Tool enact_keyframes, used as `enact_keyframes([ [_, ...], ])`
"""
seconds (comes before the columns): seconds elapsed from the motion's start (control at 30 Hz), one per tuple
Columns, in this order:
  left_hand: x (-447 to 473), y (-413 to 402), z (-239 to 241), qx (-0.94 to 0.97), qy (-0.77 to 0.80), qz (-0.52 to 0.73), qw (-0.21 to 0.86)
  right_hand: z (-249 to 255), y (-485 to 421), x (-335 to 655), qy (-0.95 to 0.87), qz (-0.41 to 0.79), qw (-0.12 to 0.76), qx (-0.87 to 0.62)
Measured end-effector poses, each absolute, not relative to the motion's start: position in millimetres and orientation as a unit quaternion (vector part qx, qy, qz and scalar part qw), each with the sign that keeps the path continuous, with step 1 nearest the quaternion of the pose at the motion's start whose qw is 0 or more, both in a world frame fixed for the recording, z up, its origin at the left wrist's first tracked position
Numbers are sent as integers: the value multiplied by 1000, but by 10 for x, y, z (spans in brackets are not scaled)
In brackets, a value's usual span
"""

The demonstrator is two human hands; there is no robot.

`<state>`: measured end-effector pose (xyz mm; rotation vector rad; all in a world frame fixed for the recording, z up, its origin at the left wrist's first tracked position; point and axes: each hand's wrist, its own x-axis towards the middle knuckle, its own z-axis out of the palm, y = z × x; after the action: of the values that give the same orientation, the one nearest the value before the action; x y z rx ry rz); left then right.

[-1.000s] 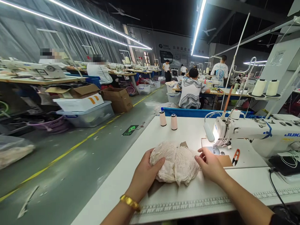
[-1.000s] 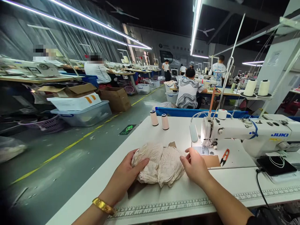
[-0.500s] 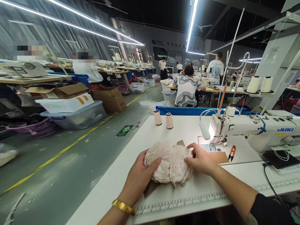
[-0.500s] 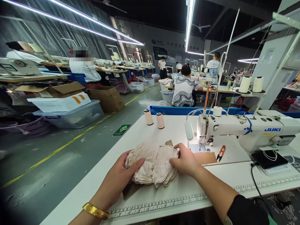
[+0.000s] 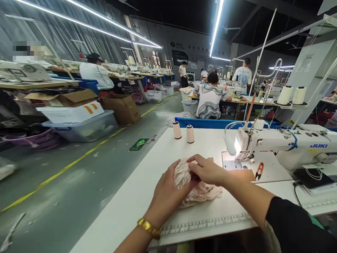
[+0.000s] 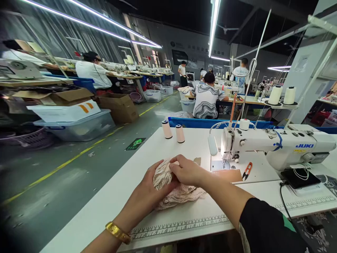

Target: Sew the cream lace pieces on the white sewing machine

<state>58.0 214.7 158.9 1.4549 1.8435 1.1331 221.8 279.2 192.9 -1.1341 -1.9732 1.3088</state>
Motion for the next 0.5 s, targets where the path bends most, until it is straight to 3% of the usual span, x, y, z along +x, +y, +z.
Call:
enact_keyframes([
  [0.23,554,2163,1574,536,695,405,256,1759,2686,2807,-725,387,318,-473],
  [0.5,545,2151,1520,526,700,418,242,1633,2593,2648,-771,348,268,-461],
])
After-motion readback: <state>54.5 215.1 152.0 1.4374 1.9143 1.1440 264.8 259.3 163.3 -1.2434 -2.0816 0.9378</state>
